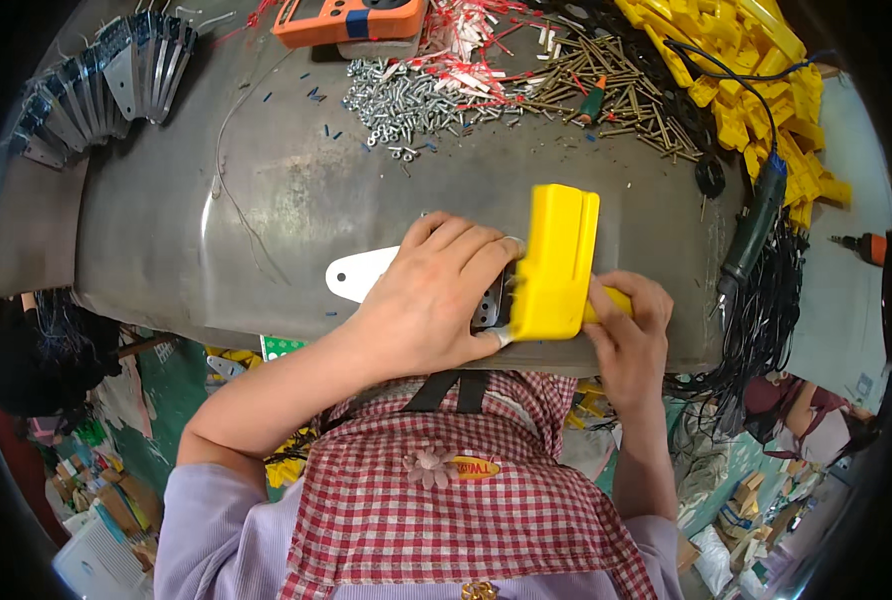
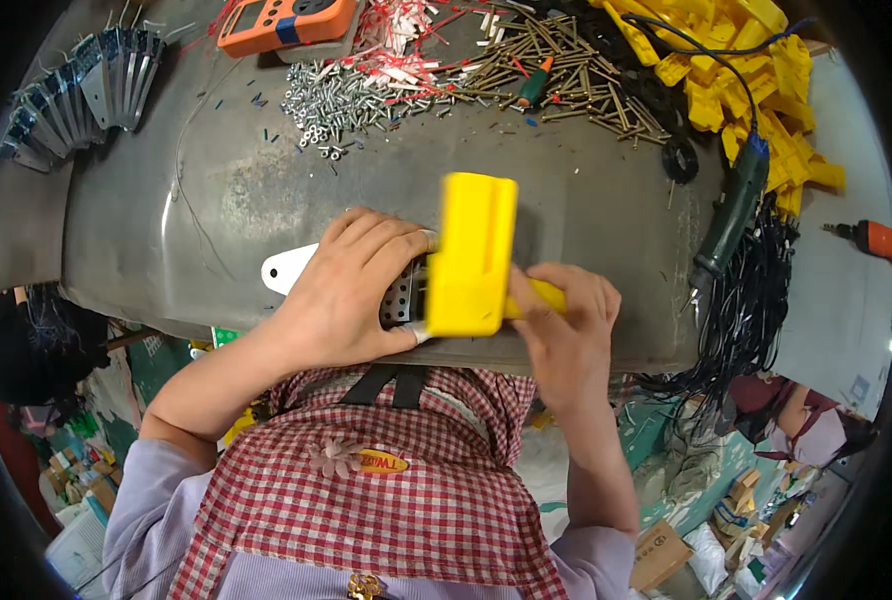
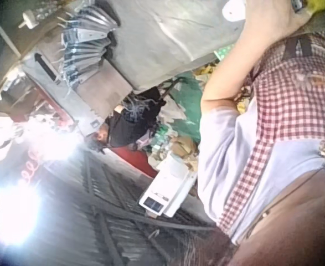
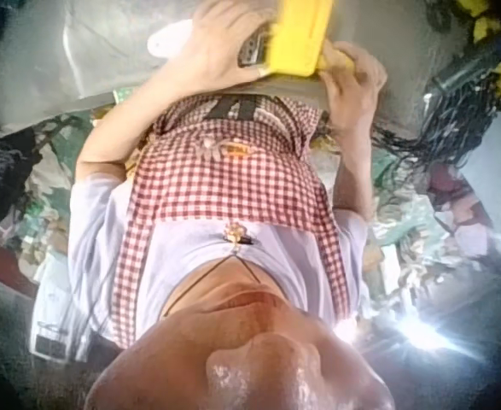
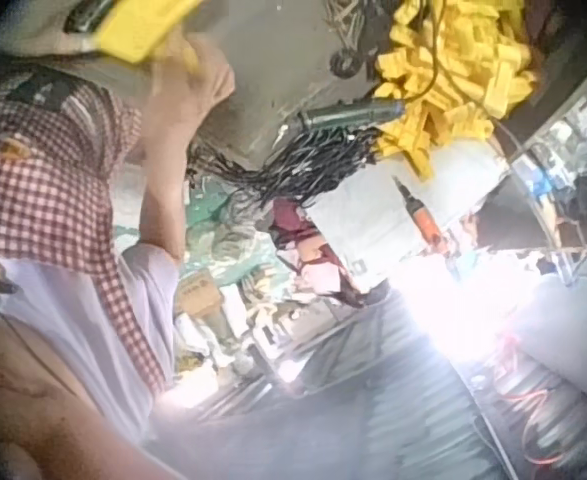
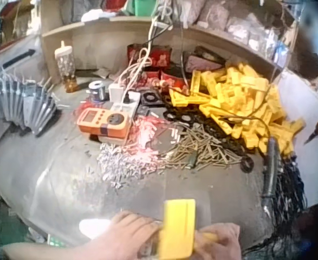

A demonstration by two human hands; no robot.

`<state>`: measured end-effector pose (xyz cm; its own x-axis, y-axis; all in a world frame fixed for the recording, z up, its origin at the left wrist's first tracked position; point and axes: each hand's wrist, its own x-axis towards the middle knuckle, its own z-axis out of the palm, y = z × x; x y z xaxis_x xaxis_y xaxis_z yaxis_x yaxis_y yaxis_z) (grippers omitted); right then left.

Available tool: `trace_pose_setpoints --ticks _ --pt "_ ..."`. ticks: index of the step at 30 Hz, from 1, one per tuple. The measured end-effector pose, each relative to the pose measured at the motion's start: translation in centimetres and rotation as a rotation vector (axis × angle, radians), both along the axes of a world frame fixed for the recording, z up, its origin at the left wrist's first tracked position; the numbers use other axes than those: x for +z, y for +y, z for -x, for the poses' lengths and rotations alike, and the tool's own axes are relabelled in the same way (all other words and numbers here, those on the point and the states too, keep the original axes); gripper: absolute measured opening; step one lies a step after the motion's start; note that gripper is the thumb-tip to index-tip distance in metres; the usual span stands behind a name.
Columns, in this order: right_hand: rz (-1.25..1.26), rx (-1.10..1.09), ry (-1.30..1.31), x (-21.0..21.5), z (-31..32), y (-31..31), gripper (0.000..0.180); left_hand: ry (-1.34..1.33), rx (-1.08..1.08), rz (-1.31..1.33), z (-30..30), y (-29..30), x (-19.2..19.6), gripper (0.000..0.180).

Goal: Assemble hardware components by joining yellow plastic parts, soldering wires, and securing them with screws.

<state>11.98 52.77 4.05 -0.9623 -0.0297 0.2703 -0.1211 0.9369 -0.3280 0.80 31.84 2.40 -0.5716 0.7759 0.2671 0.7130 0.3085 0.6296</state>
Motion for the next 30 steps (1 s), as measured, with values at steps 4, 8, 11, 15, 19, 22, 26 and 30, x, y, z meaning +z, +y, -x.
trace_pose_setpoints --ticks 4,8,11,15,19,22,26,30 --pt "-0.147 0.049 -0.064 2.2 0.7 0.8 0.044 -0.035 -0.031 0.021 0.1 -0.2 0.0 0.069" --pt "-0.181 0.108 -0.119 4.7 2.7 0.2 0.041 -0.039 -0.02 0.033 0.3 0.0 -0.2 0.073" --pt "-0.316 0.114 -0.145 5.8 2.4 -0.5 0.041 -0.042 -0.009 0.009 0.3 0.1 -0.1 0.076" --pt "-0.108 0.061 -0.064 1.5 1.0 -0.4 0.044 0.003 0.073 0.059 -0.4 0.8 0.3 0.074" --pt "0.306 -0.101 -0.066 0.9 3.5 7.3 0.048 0.034 0.115 0.069 -0.8 0.1 0.5 0.071" --pt "-0.089 -0.86 0.092 -0.6 4.2 17.3 0.065 0.022 0.1 0.053 -0.7 0.3 0.3 0.072" --pt "0.141 -0.763 0.175 -1.7 4.4 21.1 0.092 0.016 0.09 0.074 -0.6 0.3 0.4 0.072" --pt "0.707 -0.56 0.535 1.6 2.1 15.5 0.056 0.011 -0.018 0.084 -1.1 -0.2 0.7 0.071"
